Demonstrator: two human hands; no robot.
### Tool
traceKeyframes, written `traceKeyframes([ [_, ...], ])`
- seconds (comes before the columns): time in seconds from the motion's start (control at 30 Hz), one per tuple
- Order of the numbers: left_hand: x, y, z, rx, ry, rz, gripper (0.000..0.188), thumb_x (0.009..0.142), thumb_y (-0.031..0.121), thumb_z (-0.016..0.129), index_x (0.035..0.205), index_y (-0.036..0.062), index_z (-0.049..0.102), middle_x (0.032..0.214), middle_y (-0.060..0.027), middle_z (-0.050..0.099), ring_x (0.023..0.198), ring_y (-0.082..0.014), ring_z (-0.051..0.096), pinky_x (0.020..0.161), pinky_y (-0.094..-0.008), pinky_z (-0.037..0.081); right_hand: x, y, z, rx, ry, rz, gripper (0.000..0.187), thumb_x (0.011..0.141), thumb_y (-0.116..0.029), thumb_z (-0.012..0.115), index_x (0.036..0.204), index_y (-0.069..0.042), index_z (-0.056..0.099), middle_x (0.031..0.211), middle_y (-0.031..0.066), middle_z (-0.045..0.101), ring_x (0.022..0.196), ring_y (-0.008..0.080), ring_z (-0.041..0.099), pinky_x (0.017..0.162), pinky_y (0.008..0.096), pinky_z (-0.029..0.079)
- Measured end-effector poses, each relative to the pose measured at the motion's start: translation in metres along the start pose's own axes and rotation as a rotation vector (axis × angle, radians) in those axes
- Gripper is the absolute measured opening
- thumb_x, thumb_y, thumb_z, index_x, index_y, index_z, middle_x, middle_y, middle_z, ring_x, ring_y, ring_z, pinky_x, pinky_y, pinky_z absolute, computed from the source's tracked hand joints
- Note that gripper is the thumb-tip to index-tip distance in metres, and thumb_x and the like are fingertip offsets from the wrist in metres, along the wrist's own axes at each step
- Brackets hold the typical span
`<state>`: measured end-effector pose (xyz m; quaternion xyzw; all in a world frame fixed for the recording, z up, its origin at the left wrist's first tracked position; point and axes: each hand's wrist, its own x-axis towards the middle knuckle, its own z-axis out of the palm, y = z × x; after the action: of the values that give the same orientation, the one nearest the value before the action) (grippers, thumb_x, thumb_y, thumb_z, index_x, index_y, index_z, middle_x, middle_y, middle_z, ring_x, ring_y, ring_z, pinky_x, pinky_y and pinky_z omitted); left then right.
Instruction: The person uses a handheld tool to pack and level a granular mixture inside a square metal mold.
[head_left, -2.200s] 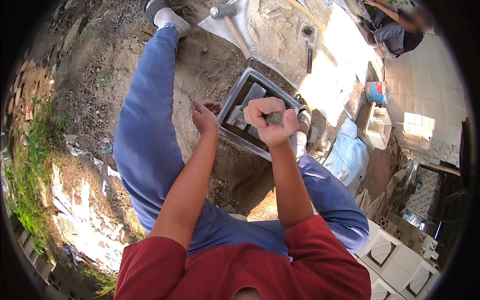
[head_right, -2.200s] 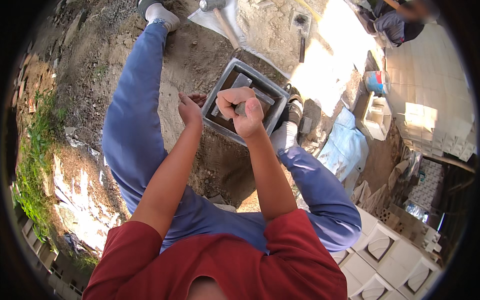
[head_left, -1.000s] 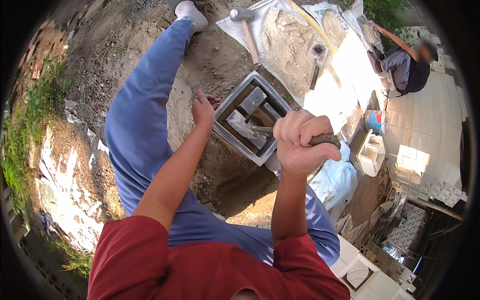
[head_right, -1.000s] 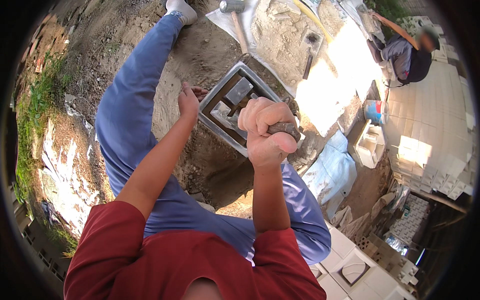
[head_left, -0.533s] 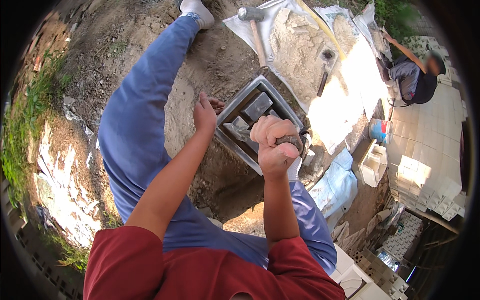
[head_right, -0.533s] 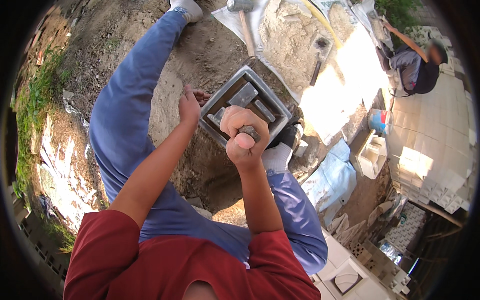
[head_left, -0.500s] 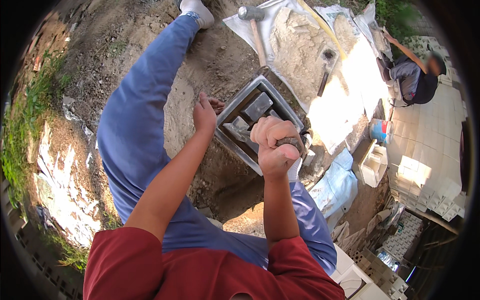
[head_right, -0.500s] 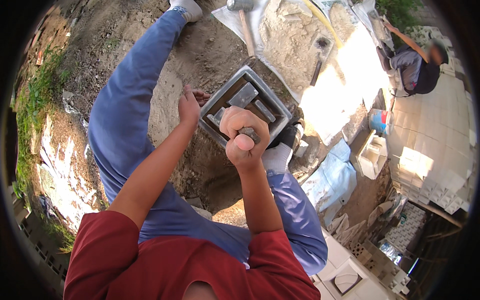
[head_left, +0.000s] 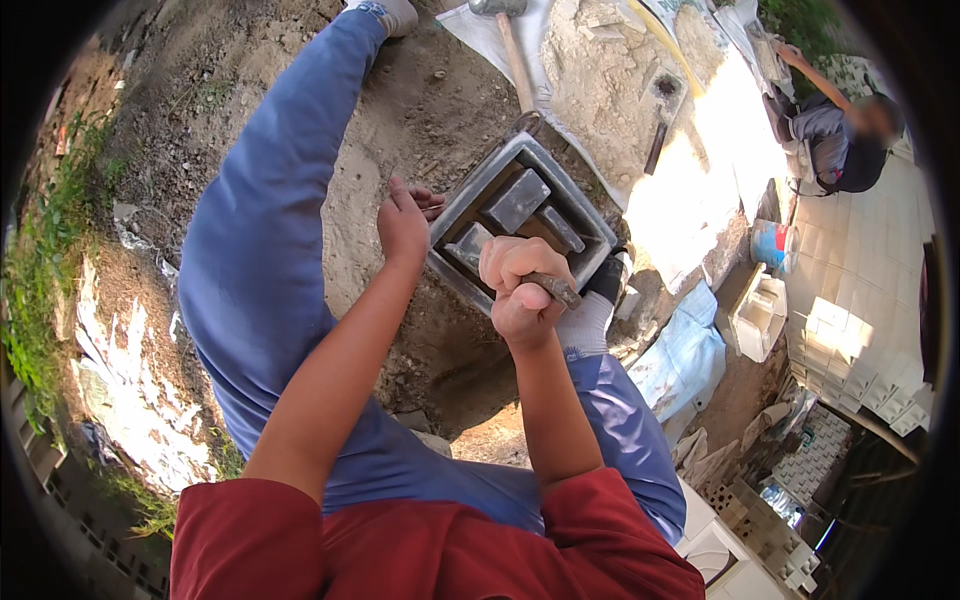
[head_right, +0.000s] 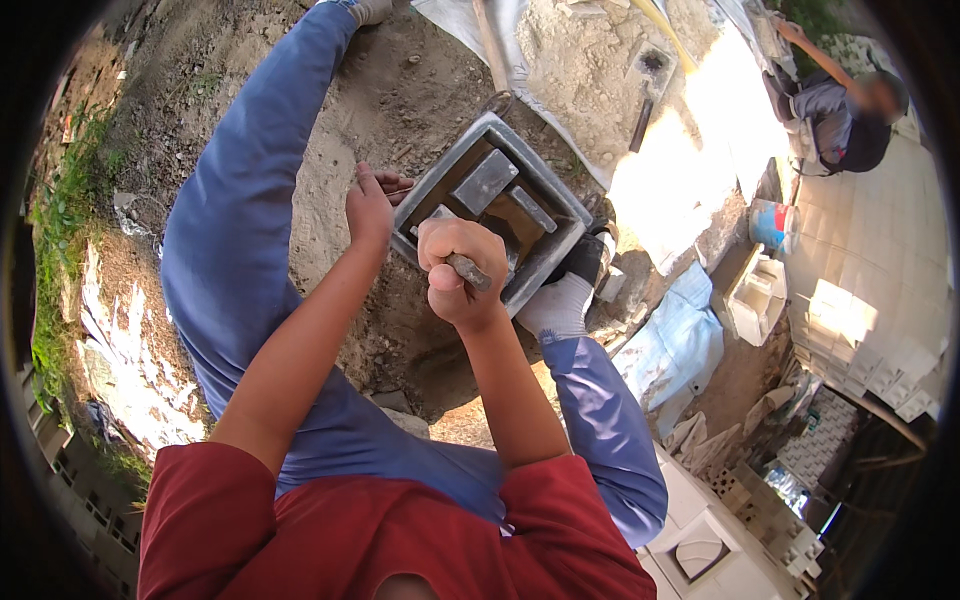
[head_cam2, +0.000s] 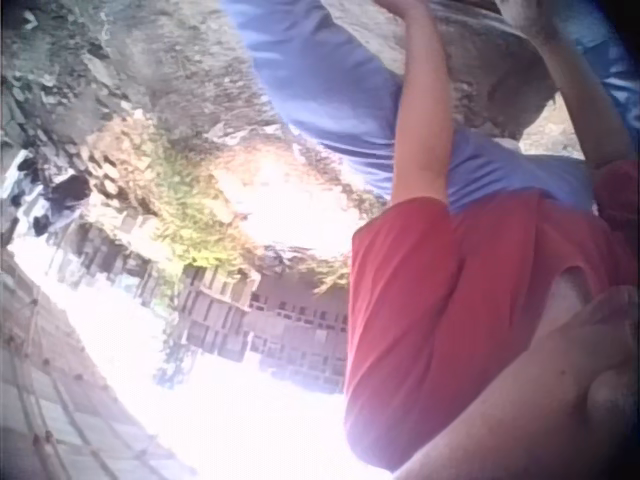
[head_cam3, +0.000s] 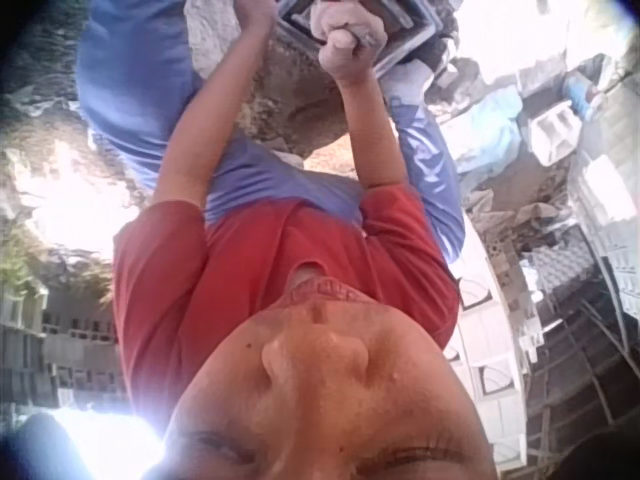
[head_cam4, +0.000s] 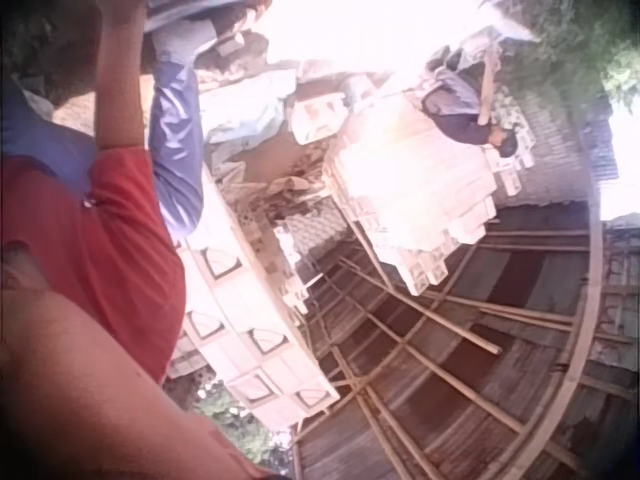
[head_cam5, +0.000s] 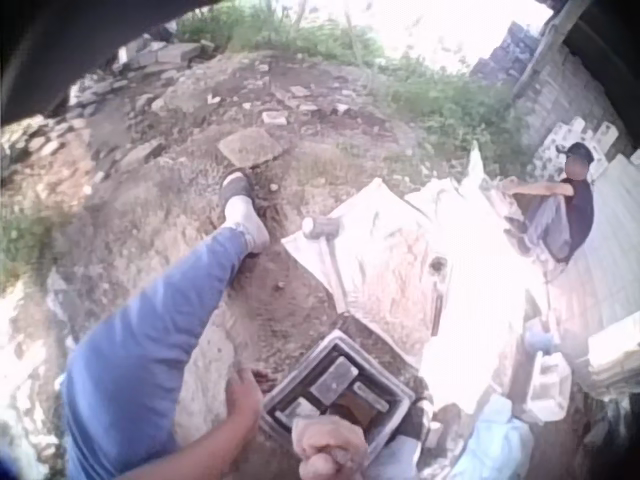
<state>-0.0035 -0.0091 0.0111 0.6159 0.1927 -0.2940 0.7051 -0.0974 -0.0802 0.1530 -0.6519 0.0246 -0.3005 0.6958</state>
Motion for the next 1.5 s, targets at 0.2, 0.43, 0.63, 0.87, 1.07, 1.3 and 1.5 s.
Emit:
traceKeyframes([
  [0.2,0.001,0.002,0.003,-0.015,0.006,0.003,0.065,0.109,0.047,0.024,0.091,-0.0061,0.056,0.087,-0.0204,0.071,0.073,-0.0258,0.072,0.07,-0.0324,0.06,0.0,-0.012,-0.016,-0.196,-0.118,0.199,0.048,0.099,-0.034,0.06,0.065,-0.001,0.051,0.056,0.0048,0.049,0.048,0.0188,0.047,0.049,0.032,0.038],
  [0.43,0.0,0.001,0.002,0.037,-0.018,0.0,0.065,0.109,0.048,0.023,0.094,-0.0042,0.058,0.091,-0.0193,0.073,0.079,-0.0244,0.072,0.079,-0.0329,0.057,-0.01,-0.015,-0.012,-0.235,-0.092,0.072,0.036,0.095,-0.014,0.059,0.062,-0.002,0.049,0.054,0.0075,0.046,0.045,0.0245,0.046,0.047,0.0344,0.036],
  [0.63,0.006,-0.004,0.001,0.01,0.01,0.065,0.067,0.109,0.047,0.024,0.089,-0.0059,0.06,0.084,-0.0187,0.072,0.071,-0.0248,0.072,0.068,-0.0323,0.059,-0.004,-0.04,0.0,-0.21,-0.036,0.016,0.035,0.092,-0.011,0.058,0.06,-0.002,0.047,0.054,0.0066,0.044,0.044,0.0257,0.043,0.045,0.0362,0.034],
  [0.87,0.008,-0.006,-0.004,0.254,0.052,0.114,0.069,0.109,0.047,0.026,0.084,-0.0054,0.064,0.078,-0.0169,0.072,0.069,-0.0245,0.072,0.066,-0.0352,0.058,-0.006,-0.036,-0.002,-0.29,-0.056,0.082,0.038,0.093,-0.013,0.057,0.058,-0.002,0.046,0.052,0.0078,0.044,0.044,0.0255,0.046,0.046,0.0353,0.036],
  [1.07,0.001,0.003,0.01,0.468,0.121,0.142,0.068,0.108,0.047,0.027,0.08,-0.0013,0.066,0.074,-0.0127,0.073,0.074,-0.0285,0.072,0.071,-0.0398,0.055,-0.013,-0.014,-0.003,-0.403,-0.013,0.104,0.037,0.092,-0.015,0.058,0.058,-0.001,0.048,0.053,0.0075,0.047,0.045,0.024,0.048,0.046,0.0356,0.036],
  [1.3,-0.002,0.004,0.003,0.66,0.134,0.1,0.069,0.106,0.048,0.025,0.077,0.0047,0.07,0.073,-0.0083,0.073,0.079,-0.0329,0.07,0.08,-0.0451,0.052,-0.018,0.0,0.004,-0.298,0.05,-0.041,0.046,0.097,-0.015,0.05,0.054,0.0,0.041,0.05,0.0047,0.04,0.043,0.0161,0.038,0.043,0.0302,0.032],
  [1.5,0.003,0.003,0.005,0.655,0.141,0.137,0.07,0.106,0.048,0.023,0.077,0.0049,0.071,0.074,-0.0084,0.074,0.08,-0.0334,0.07,0.082,-0.0457,0.052,-0.016,-0.023,0.003,-0.231,0.0,0.015,0.032,0.09,-0.01,0.056,0.06,0.0,0.049,0.053,0.008,0.048,0.045,0.0249,0.047,0.047,0.0341,0.038],
])
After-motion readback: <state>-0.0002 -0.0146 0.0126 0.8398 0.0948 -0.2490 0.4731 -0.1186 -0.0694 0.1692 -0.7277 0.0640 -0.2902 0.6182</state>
